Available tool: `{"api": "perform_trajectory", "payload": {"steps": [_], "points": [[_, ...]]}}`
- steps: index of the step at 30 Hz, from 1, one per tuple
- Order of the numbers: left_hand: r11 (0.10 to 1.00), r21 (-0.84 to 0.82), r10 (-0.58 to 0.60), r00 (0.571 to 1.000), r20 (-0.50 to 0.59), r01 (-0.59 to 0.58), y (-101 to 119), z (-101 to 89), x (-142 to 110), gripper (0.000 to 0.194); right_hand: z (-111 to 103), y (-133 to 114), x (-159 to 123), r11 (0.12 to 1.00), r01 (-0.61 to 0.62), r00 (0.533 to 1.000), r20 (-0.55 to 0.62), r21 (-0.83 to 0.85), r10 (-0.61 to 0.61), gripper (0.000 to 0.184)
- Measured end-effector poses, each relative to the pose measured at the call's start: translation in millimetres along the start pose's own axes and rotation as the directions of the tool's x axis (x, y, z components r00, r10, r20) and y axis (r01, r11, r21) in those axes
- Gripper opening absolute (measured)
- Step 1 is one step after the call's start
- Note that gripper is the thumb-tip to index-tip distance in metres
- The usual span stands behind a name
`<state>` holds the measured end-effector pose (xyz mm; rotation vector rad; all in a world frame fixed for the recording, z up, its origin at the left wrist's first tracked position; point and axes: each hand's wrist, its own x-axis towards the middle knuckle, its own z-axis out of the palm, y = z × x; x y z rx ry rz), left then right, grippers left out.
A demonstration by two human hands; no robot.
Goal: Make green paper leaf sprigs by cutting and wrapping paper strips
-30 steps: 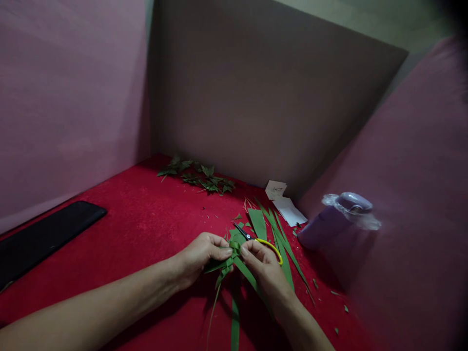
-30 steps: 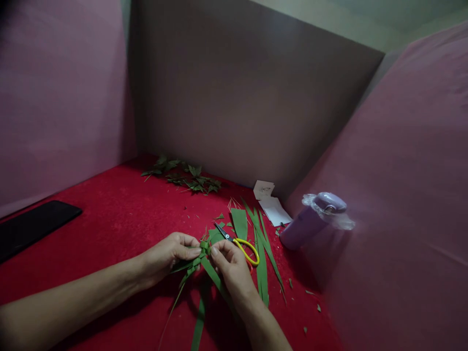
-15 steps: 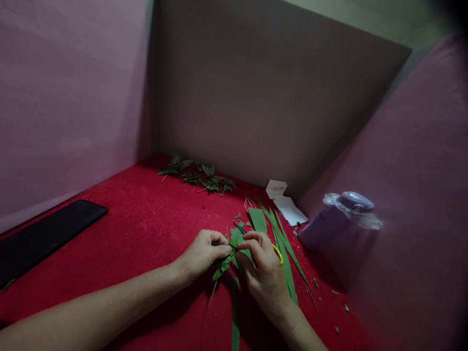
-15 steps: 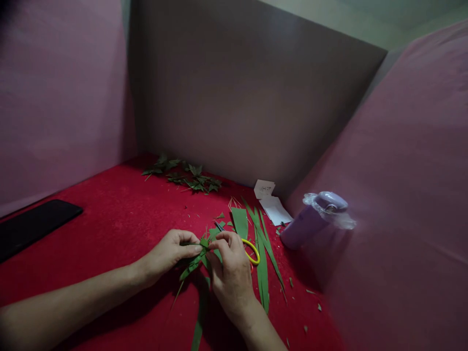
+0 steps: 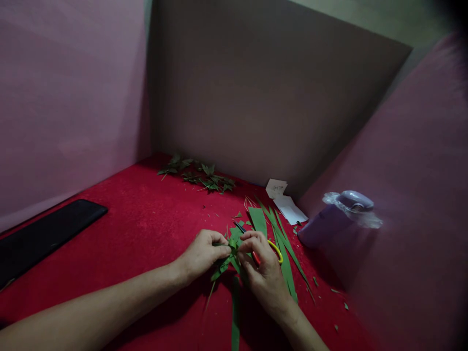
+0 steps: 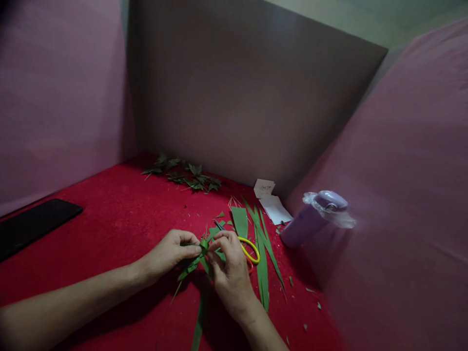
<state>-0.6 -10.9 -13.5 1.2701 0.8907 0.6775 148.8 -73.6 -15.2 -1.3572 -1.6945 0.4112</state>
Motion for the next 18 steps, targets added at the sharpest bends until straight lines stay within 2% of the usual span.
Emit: {"api": "perform_trajectory", "payload": {"steps": [4,7,9,11,14,18], "points": [[0.999,-0.04,-0.005,1.0,0.011,0.005,1.2,0.3,-0.9,0.016,0.1,0.4,0.2,0.998,-0.019,0.999,-0.027,0.057,0.02,0.01],[0.997,-0.079,-0.004,1.0,0.015,0.005,2.9,-0.4,-1.5,0.019,-1.3,2.3,1.9,0.976,-0.136,0.988,-0.053,0.17,0.147,0.006],[0.995,-0.098,-0.002,1.0,0.012,0.003,3.8,-1.0,-1.7,0.02,-1.7,4.3,3.8,0.903,-0.282,0.956,0.014,0.325,0.293,0.014],[0.994,-0.112,-0.001,1.0,0.012,0.002,4.2,-1.6,-1.6,0.02,-1.1,6.4,5.5,0.798,-0.398,0.914,0.122,0.453,0.387,0.025],[0.993,-0.121,-0.005,1.0,0.017,0.007,4.1,-1.9,-1.6,0.021,0.7,9.0,6.5,0.716,-0.473,0.88,0.234,0.514,0.414,0.032],[0.992,-0.123,-0.005,1.0,0.02,0.007,3.5,-2.0,-1.9,0.022,0.3,10.8,5.4,0.66,-0.524,0.85,0.285,0.538,0.443,0.033]]}}
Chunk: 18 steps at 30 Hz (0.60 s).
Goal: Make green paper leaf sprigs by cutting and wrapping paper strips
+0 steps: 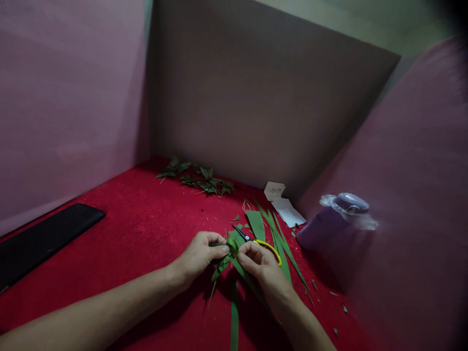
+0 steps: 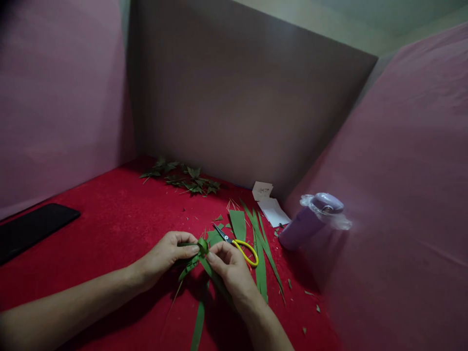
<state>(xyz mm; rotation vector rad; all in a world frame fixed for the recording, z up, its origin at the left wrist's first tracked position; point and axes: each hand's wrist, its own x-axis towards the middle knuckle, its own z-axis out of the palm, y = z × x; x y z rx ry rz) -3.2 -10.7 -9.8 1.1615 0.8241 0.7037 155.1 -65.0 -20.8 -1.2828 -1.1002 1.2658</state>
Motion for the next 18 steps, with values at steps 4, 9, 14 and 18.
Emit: {"api": "perform_trajectory", "payload": {"steps": [4,9,14,18], "points": [[1.0,-0.006,-0.002,1.0,0.017,0.002,0.0,0.0,-0.9,0.024,-2.4,-0.9,-0.4,1.0,-0.018,1.0,0.003,0.002,0.018,0.034],[1.0,-0.009,-0.008,0.999,0.031,0.008,-0.3,0.2,-1.5,0.025,-3.8,-2.8,1.2,0.999,0.01,1.0,0.02,-0.034,-0.009,0.034],[1.0,0.013,-0.002,0.999,0.042,0.002,-1.5,-0.3,-0.9,0.024,-6.2,-6.2,-0.2,0.996,0.053,0.998,0.042,-0.077,-0.05,0.032],[0.997,0.061,0.047,0.998,0.034,-0.049,-1.2,-0.5,0.0,0.023,-7.8,-6.8,-1.1,0.996,0.037,0.994,0.102,-0.077,-0.029,0.033]]}}
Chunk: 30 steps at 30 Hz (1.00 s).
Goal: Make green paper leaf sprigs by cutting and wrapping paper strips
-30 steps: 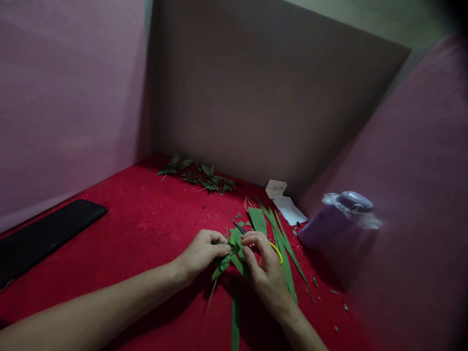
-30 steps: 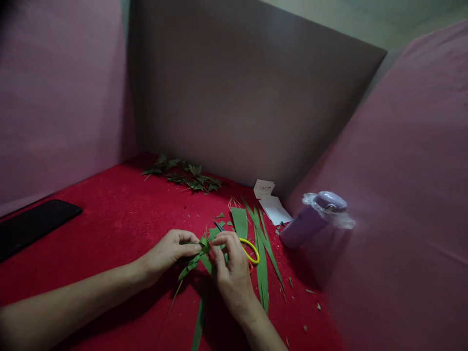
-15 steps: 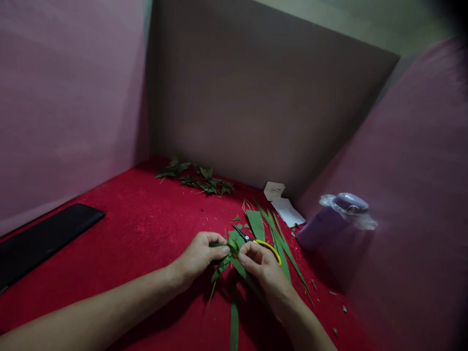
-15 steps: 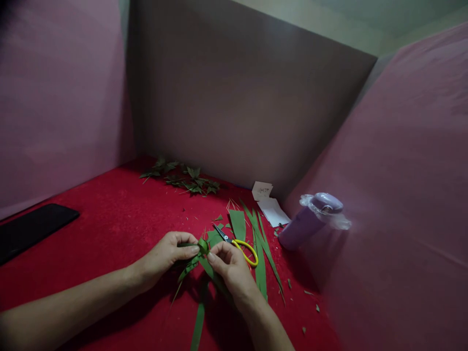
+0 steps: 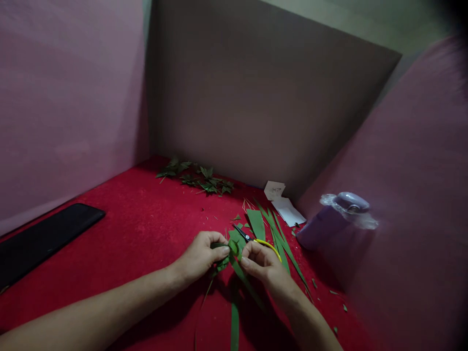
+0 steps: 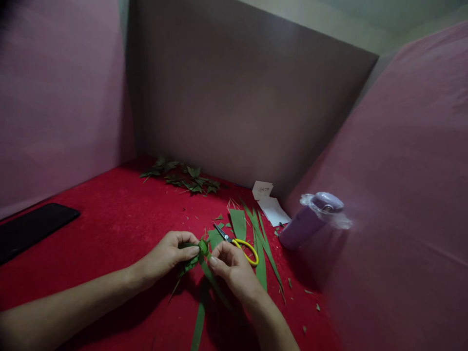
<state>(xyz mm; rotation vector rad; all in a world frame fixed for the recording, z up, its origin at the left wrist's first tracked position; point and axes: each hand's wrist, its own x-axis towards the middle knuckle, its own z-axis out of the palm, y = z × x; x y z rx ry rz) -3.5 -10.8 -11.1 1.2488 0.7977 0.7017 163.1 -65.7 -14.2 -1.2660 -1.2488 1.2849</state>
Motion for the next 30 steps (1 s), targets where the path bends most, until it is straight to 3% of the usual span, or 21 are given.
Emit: {"api": "perform_trajectory", "payload": {"steps": [14,21,30], "points": [[0.996,0.047,0.069,0.998,0.011,-0.069,-3.7,1.6,1.4,0.017,5.1,4.4,3.4,0.999,-0.003,1.0,-0.026,0.034,0.003,0.037],[1.0,0.004,0.023,0.994,0.108,-0.023,0.6,2.8,-2.0,0.025,3.9,5.2,2.1,1.0,-0.01,1.0,-0.015,0.016,0.01,0.035],[1.0,0.011,0.028,1.0,0.007,-0.028,1.4,2.3,-1.0,0.018,0.4,2.4,2.9,0.999,-0.043,0.999,-0.01,-0.014,0.043,0.032]]}}
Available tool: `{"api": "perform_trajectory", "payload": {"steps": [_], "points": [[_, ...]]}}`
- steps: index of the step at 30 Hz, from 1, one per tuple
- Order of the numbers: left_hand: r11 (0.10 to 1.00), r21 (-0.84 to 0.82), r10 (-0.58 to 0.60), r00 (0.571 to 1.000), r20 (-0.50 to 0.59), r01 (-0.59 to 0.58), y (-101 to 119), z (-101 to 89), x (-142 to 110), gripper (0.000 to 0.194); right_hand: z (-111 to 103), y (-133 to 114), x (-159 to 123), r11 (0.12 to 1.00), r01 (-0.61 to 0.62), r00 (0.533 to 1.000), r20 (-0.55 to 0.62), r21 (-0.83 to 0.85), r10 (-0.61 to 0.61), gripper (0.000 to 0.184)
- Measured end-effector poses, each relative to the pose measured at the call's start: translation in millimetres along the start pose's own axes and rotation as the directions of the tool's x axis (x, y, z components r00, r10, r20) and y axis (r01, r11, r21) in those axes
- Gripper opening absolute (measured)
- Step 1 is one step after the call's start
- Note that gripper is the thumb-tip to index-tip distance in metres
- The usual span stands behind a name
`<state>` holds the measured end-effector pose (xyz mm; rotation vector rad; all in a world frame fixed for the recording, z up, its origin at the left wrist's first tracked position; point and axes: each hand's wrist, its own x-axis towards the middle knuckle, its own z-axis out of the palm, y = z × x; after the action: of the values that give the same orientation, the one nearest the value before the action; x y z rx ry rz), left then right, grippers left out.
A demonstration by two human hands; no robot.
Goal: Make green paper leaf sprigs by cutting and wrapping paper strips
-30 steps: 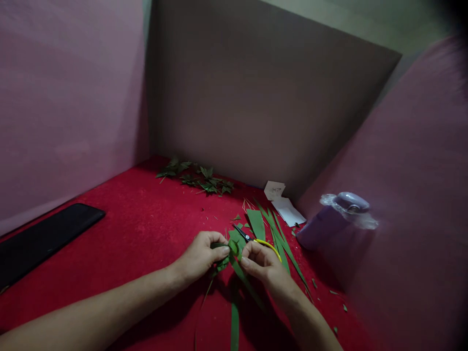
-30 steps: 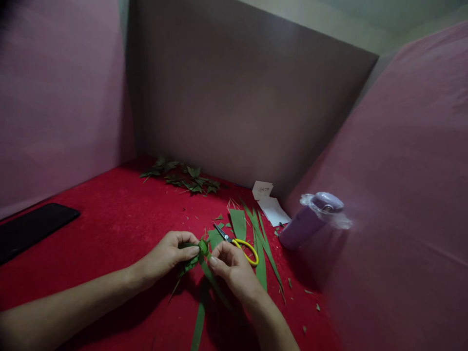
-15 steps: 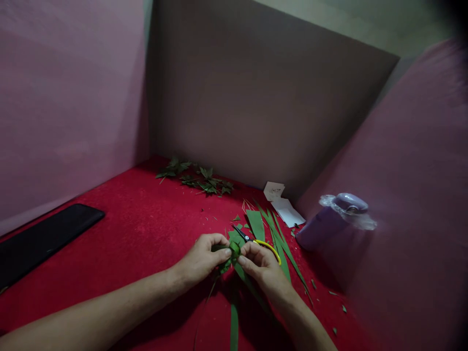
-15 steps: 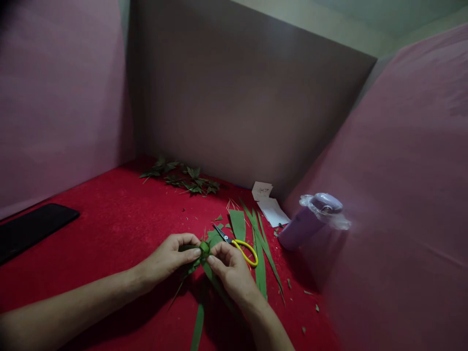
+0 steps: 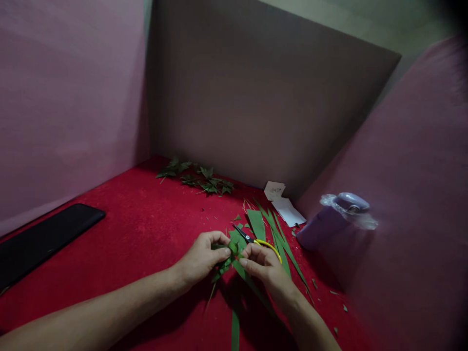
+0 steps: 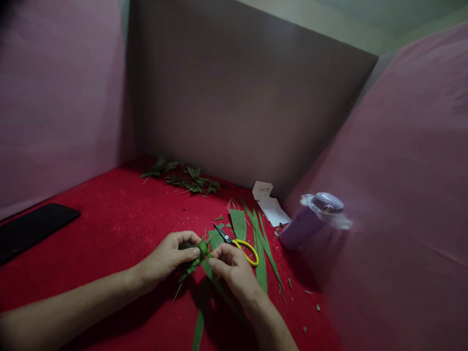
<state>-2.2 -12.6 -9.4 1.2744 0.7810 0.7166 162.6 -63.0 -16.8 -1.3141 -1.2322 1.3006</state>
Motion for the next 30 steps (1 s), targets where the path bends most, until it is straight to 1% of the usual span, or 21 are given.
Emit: {"api": "perform_trajectory", "payload": {"steps": [5,9,11,14,18,23,27,30], "points": [[1.0,-0.012,-0.01,1.0,-0.015,0.01,-1.8,0.1,0.4,0.022,-3.0,-1.5,1.0,1.0,0.004,1.0,0.005,-0.022,-0.003,0.032],[0.998,-0.062,-0.027,0.999,0.026,0.029,-0.1,0.4,-1.0,0.029,-3.2,-1.4,-0.4,1.0,0.005,1.0,0.021,-0.024,-0.005,0.033],[0.997,-0.07,-0.031,0.999,0.028,0.033,1.8,0.9,-2.2,0.026,-3.4,-1.0,-0.3,1.0,0.004,1.0,0.027,-0.025,-0.004,0.034],[0.998,-0.068,-0.019,1.0,-0.008,0.018,3.3,1.8,-3.2,0.02,-4.6,-0.3,0.7,1.0,0.001,0.999,0.034,-0.024,0.0,0.032],[0.997,-0.071,-0.011,0.999,-0.034,0.009,2.0,1.8,-1.4,0.019,-7.3,-1.3,0.1,1.0,-0.019,0.999,0.047,-0.024,0.021,0.033],[0.998,-0.069,0.007,1.0,-0.024,-0.008,0.1,0.8,0.7,0.02,-5.2,-5.4,-2.9,0.999,-0.007,0.998,0.058,-0.037,0.009,0.034],[0.998,-0.062,0.01,1.0,-0.01,-0.01,-0.4,1.5,0.6,0.02,-1.8,-1.8,-0.9,0.999,0.022,0.999,0.038,-0.043,-0.021,0.038],[0.998,-0.056,0.006,1.0,-0.021,-0.007,-0.7,2.2,0.7,0.018,-2.1,1.1,0.3,0.998,0.018,1.0,0.021,-0.052,-0.017,0.04]]}}
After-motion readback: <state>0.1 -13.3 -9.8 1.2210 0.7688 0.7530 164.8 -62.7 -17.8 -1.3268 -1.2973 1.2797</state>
